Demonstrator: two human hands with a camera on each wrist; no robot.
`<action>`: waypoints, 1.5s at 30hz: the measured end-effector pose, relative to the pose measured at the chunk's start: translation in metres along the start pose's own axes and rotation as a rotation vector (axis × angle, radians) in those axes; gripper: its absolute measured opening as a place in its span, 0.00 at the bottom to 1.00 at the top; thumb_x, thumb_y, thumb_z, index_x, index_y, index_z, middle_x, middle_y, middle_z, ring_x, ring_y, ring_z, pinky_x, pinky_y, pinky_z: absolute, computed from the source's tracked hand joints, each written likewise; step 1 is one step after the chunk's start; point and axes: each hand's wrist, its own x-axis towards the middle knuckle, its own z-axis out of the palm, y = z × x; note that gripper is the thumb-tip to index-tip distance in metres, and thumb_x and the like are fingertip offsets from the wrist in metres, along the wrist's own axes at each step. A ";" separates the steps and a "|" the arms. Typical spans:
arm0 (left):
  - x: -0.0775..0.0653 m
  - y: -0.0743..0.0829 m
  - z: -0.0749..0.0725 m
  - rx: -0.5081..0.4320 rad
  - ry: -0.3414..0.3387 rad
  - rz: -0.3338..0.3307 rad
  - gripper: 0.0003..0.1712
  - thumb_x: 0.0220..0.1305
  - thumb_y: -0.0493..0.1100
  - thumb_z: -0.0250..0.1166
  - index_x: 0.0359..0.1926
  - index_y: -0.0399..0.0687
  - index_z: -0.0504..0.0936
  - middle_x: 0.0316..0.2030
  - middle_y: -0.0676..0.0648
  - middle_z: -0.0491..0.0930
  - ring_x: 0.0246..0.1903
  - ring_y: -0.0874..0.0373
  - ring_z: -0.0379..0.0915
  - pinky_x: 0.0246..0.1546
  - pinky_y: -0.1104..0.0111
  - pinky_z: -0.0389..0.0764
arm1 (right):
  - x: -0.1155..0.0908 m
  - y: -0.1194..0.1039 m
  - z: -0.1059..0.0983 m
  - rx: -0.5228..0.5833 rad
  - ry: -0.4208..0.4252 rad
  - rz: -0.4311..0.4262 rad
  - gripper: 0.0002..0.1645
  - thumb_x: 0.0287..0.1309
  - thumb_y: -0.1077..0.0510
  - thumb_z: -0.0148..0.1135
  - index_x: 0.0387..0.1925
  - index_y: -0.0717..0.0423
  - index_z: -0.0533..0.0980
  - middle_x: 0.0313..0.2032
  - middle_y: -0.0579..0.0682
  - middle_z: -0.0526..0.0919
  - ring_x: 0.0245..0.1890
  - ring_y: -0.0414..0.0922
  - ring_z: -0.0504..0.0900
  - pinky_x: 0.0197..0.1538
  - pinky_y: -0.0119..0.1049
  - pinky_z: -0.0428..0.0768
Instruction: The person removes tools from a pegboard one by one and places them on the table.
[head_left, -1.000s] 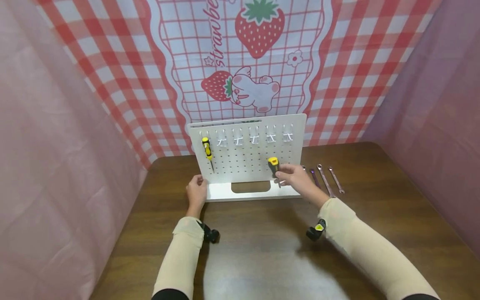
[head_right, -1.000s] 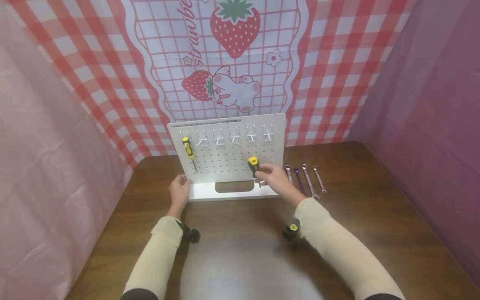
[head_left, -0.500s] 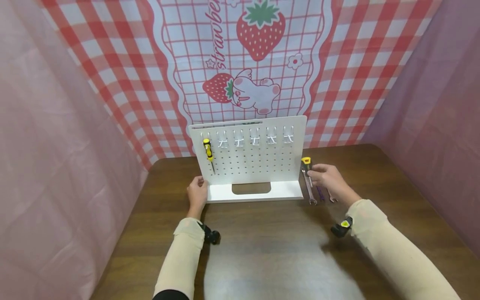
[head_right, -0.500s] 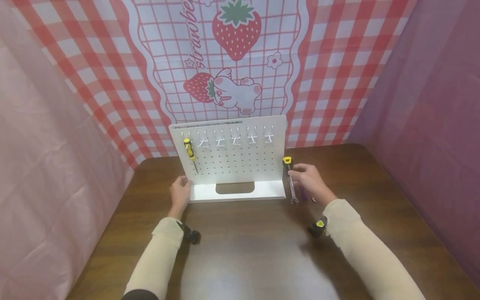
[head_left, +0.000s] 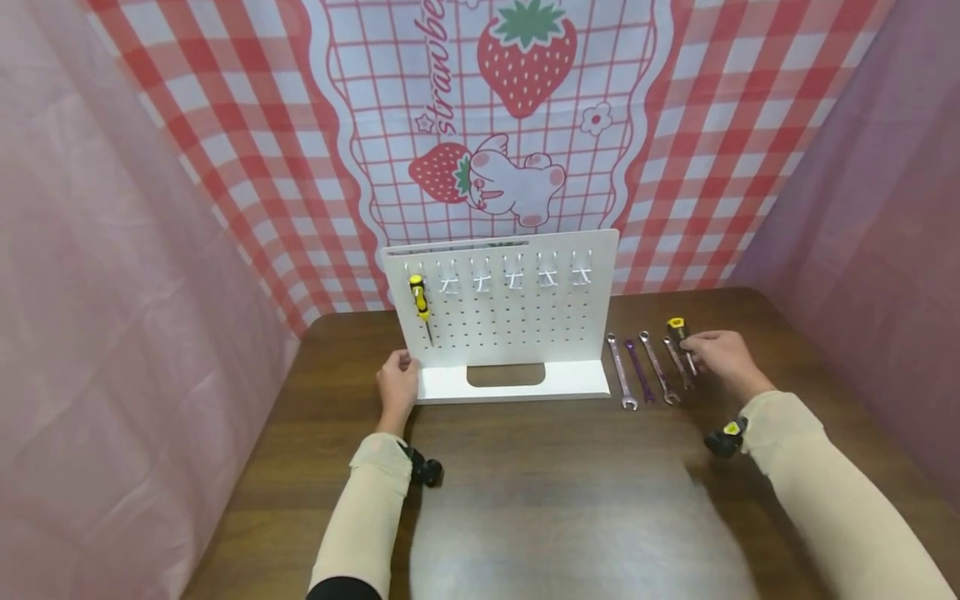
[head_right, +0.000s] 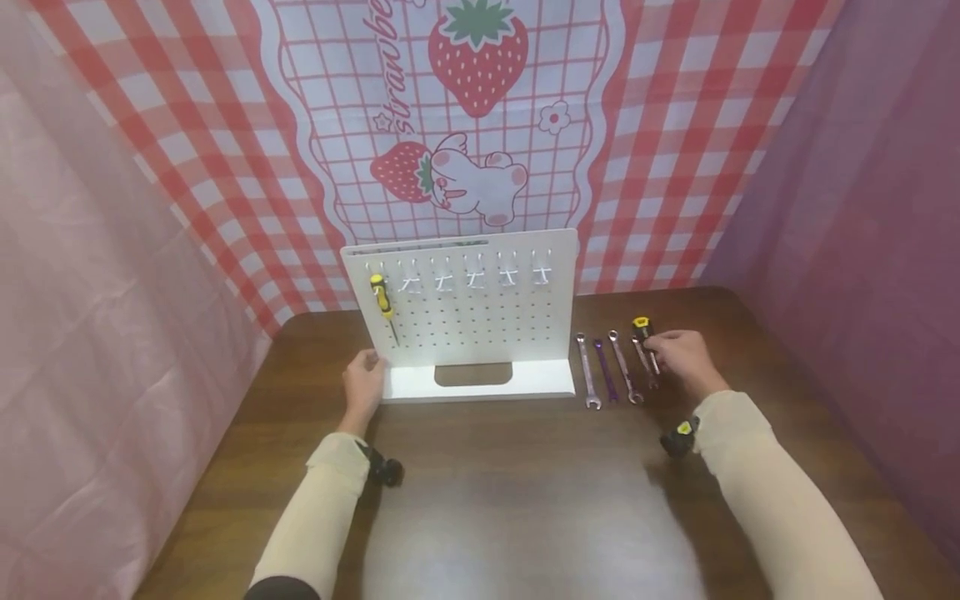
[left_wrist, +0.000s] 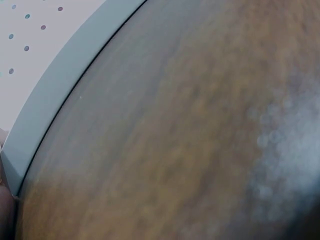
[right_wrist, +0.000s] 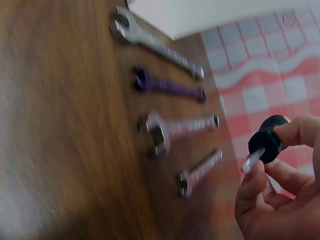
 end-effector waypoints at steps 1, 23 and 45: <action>0.000 0.000 0.000 0.003 -0.002 -0.001 0.13 0.66 0.34 0.62 0.49 0.30 0.82 0.44 0.33 0.84 0.46 0.41 0.80 0.52 0.52 0.79 | 0.002 0.004 -0.004 -0.015 0.013 0.007 0.24 0.63 0.57 0.61 0.47 0.79 0.76 0.20 0.43 0.78 0.20 0.37 0.74 0.24 0.34 0.77; 0.005 -0.003 0.000 0.018 -0.020 -0.013 0.14 0.68 0.37 0.62 0.51 0.31 0.82 0.45 0.34 0.83 0.47 0.42 0.79 0.52 0.53 0.79 | 0.019 0.018 -0.022 -0.267 0.039 0.199 0.15 0.56 0.52 0.63 0.24 0.61 0.81 0.15 0.44 0.77 0.21 0.45 0.75 0.25 0.38 0.71; 0.002 -0.004 0.002 0.001 -0.002 0.010 0.13 0.67 0.35 0.61 0.48 0.31 0.82 0.43 0.34 0.83 0.45 0.42 0.80 0.50 0.53 0.79 | 0.010 -0.002 0.013 -0.214 0.387 0.036 0.29 0.63 0.51 0.53 0.55 0.69 0.77 0.51 0.69 0.81 0.53 0.64 0.75 0.53 0.52 0.71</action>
